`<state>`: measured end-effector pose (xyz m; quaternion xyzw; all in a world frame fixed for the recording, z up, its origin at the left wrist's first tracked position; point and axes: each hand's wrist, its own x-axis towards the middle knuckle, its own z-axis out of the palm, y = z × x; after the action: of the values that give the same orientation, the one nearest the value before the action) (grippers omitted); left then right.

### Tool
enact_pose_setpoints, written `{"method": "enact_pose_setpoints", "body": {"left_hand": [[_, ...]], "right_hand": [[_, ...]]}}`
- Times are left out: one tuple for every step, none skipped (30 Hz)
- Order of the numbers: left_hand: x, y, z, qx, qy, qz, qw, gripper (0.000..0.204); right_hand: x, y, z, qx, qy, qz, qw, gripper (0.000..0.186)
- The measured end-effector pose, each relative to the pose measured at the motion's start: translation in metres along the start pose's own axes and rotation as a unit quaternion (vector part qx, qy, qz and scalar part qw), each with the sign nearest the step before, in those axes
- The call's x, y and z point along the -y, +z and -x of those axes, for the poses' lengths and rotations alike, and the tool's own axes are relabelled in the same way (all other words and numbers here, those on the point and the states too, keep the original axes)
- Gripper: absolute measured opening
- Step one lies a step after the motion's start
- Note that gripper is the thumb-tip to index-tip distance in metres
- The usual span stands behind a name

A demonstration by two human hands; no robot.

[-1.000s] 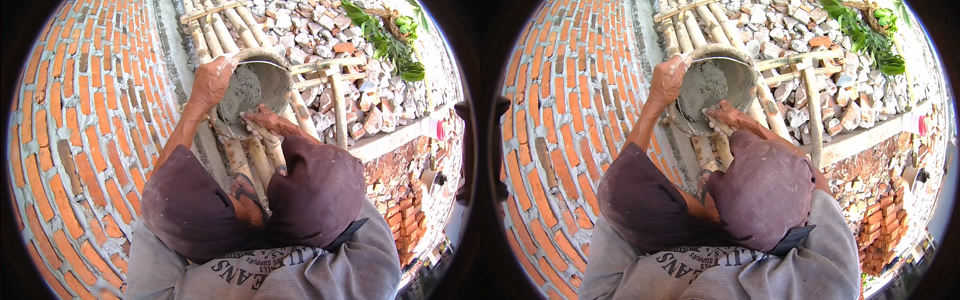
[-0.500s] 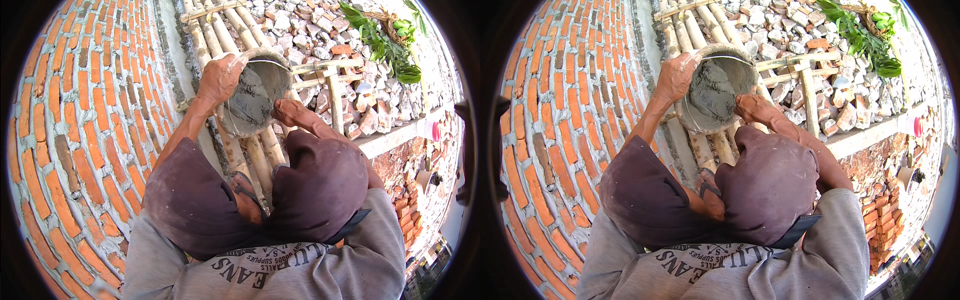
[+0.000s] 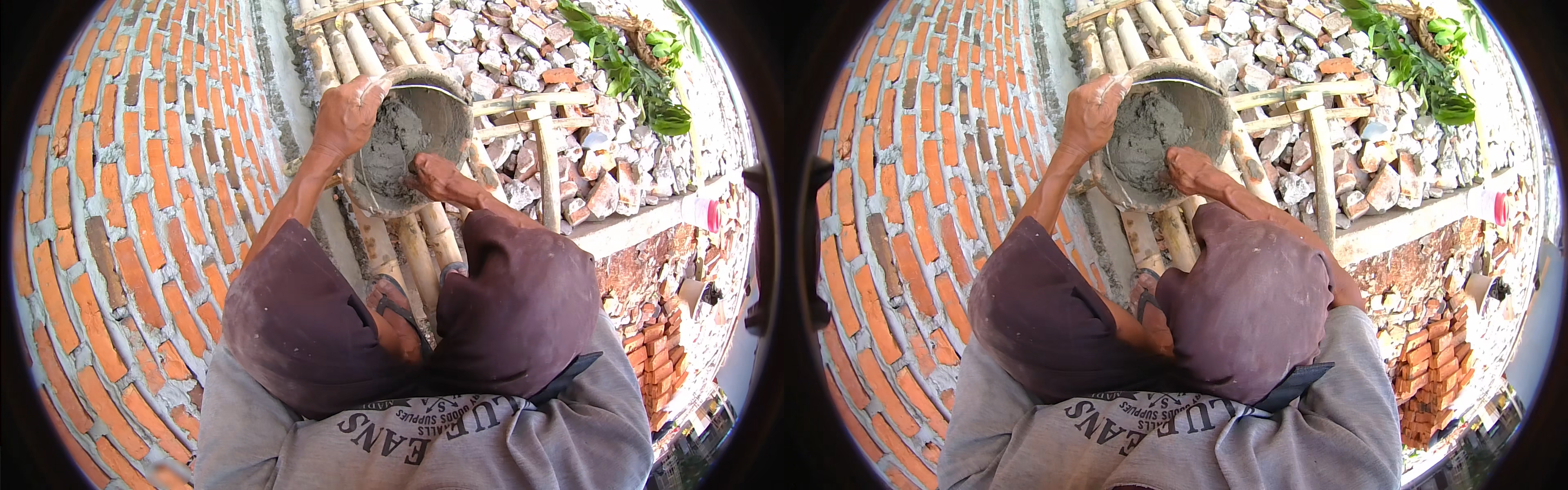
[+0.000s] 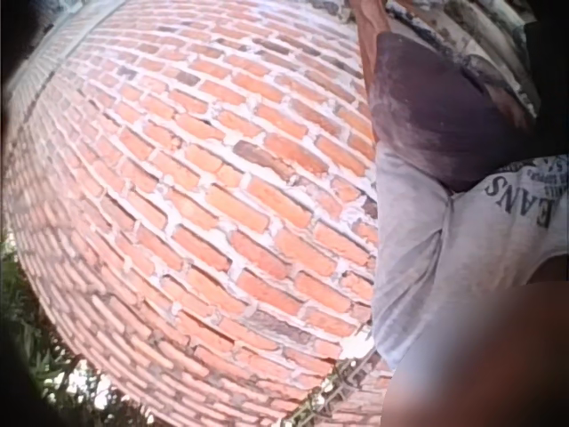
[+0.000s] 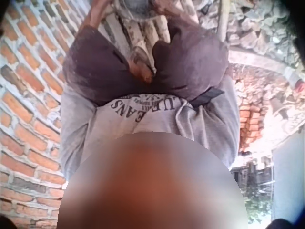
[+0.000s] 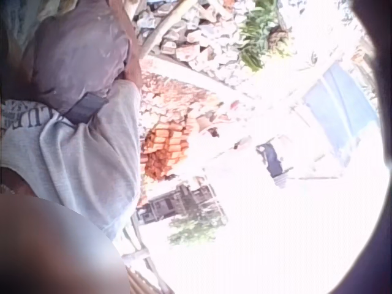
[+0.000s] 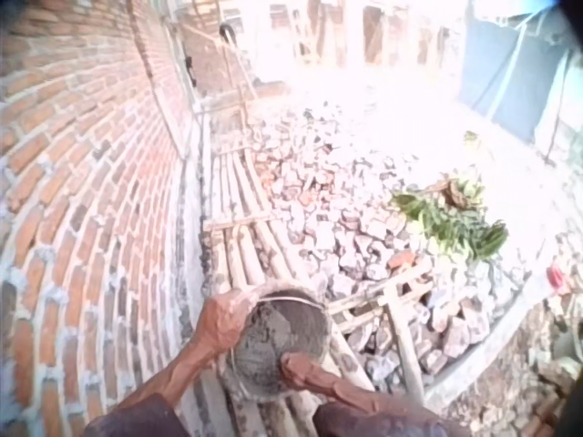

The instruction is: The person scoops mortar from a bucket with a trowel and applies it to the top of a brick wall. They then place bricks onto the mortar, tap them into position, and scrape off excess mortar. The person repeats this process along the wall.

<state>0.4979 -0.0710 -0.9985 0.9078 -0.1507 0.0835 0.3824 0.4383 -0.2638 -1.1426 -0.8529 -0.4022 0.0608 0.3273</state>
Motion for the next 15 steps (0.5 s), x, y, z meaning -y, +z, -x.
{"method": "enact_pose_setpoints", "body": {"left_hand": [[0.000, -0.001, 0.000, 0.003, 0.005, 0.008, 1.000, 0.030], [0.000, -0.001, 0.000, 0.009, -0.001, 0.019, 1.000, 0.028], [0.000, -0.002, 0.002, 0.022, -0.022, 0.028, 0.999, 0.026], [0.001, -0.003, 0.003, 0.021, -0.025, 0.023, 0.999, 0.026], [0.001, -0.004, 0.004, 0.022, -0.037, 0.014, 0.999, 0.026], [0.002, -0.005, 0.006, 0.030, -0.057, 0.006, 0.998, 0.027], [0.003, -0.006, 0.005, 0.026, -0.057, 0.017, 0.998, 0.027], [0.003, -0.006, 0.006, 0.023, -0.042, 0.019, 0.999, 0.028], [0.004, -0.005, 0.005, 0.025, -0.034, 0.022, 0.999, 0.028], [0.004, -0.004, 0.005, 0.020, -0.017, 0.027, 0.999, 0.028], [0.005, -0.003, 0.002, 0.022, 0.023, -0.019, 0.999, 0.027], [0.005, -0.001, 0.003, 0.030, 0.004, -0.008, 1.000, 0.027], [0.005, 0.002, 0.001, 0.033, -0.014, -0.001, 0.999, 0.027], [0.005, 0.003, 0.000, 0.030, -0.031, 0.003, 0.999, 0.027], [0.006, 0.004, 0.000, 0.015, 0.001, -0.027, 1.000, 0.028]], "right_hand": [[0.006, 0.003, -0.001, -0.007, 0.058, -0.088, 0.994, 0.017], [0.011, 0.002, -0.004, -0.037, 0.131, -0.259, 0.956, 0.018], [0.020, -0.002, -0.003, 0.022, 0.324, -0.496, 0.805, 0.021], [0.028, -0.007, -0.003, 0.105, 0.453, -0.692, 0.552, 0.025], [0.032, -0.015, -0.001, 0.140, 0.404, -0.740, 0.519, 0.033], [0.035, -0.021, 0.001, 0.143, 0.436, -0.738, 0.495, 0.035], [0.035, -0.028, 0.006, 0.151, 0.436, -0.756, 0.465, 0.037], [0.034, -0.032, 0.009, 0.154, 0.452, -0.761, 0.438, 0.039], [0.030, -0.036, 0.014, 0.171, 0.420, -0.723, 0.522, 0.042], [0.026, -0.038, 0.017, 0.151, 0.410, -0.691, 0.576, 0.043], [0.021, -0.040, 0.020, 0.125, 0.417, -0.646, 0.628, 0.043], [0.018, -0.042, 0.021, 0.100, 0.389, -0.610, 0.683, 0.044], [0.013, -0.048, 0.021, 0.086, 0.319, -0.379, 0.865, 0.040], [0.011, -0.054, 0.022, 0.077, 0.277, -0.150, 0.946, 0.036], [0.007, -0.066, 0.020, 0.140, 0.239, -0.072, 0.958, 0.034]]}}
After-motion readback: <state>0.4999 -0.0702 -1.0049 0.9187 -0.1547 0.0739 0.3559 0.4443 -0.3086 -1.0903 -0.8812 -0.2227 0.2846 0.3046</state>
